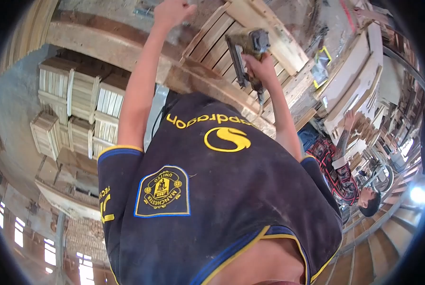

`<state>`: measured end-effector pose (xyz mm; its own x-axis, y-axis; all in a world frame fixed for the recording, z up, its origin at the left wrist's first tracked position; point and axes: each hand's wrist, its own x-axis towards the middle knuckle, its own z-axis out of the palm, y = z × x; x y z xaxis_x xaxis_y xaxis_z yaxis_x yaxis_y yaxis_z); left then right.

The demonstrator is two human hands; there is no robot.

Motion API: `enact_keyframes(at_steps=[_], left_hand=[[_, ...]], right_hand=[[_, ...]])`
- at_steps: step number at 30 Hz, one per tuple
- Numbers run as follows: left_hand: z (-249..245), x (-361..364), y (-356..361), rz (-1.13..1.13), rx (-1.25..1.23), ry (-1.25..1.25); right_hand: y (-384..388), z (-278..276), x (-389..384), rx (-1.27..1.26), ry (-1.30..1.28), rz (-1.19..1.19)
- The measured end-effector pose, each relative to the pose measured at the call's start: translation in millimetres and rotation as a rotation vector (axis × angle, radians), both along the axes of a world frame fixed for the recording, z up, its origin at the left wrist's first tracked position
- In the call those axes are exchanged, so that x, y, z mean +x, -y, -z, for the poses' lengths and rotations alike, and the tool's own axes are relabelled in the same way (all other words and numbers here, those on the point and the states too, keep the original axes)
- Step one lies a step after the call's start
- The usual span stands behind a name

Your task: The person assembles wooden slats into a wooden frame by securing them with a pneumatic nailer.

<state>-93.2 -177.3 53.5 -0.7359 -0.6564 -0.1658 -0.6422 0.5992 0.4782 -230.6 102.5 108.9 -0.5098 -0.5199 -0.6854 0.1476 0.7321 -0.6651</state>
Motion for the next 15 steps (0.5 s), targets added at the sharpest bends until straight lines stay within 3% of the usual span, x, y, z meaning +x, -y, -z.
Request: enact_keyframes(at_steps=[2, 3, 5, 7, 11, 15], left_hand=[[-37.1, -5.0, -4.0, -0.042, 0.327, 0.168], [-22.3, 1.9, -7.3, -0.038, 0.337, 0.193], [11.9, 3.0, -6.2, -0.036, -0.106, -0.103], [1.6, 0.0, -5.8, -0.049, 0.005, -0.065], [-19.1, -3.1, -8.3, -0.105, 0.175, -0.037], [-15.0, -2.2, -8.7, -0.126, 0.155, -0.119]], right_hand=[[-19.7, -13.0, 38.1, 0.138, -0.108, -0.302], [-20.7, -19.9, 56.5, 0.205, -0.118, -0.451], [-23.2, -18.5, 91.7, 0.121, -0.277, -0.676], [-21.3, -12.9, 113.8, 0.141, -0.326, -0.800], [-15.7, -11.0, 134.9, 0.066, -0.394, -0.770], [-10.0, -10.2, 136.1, 0.049, -0.429, -0.724]])
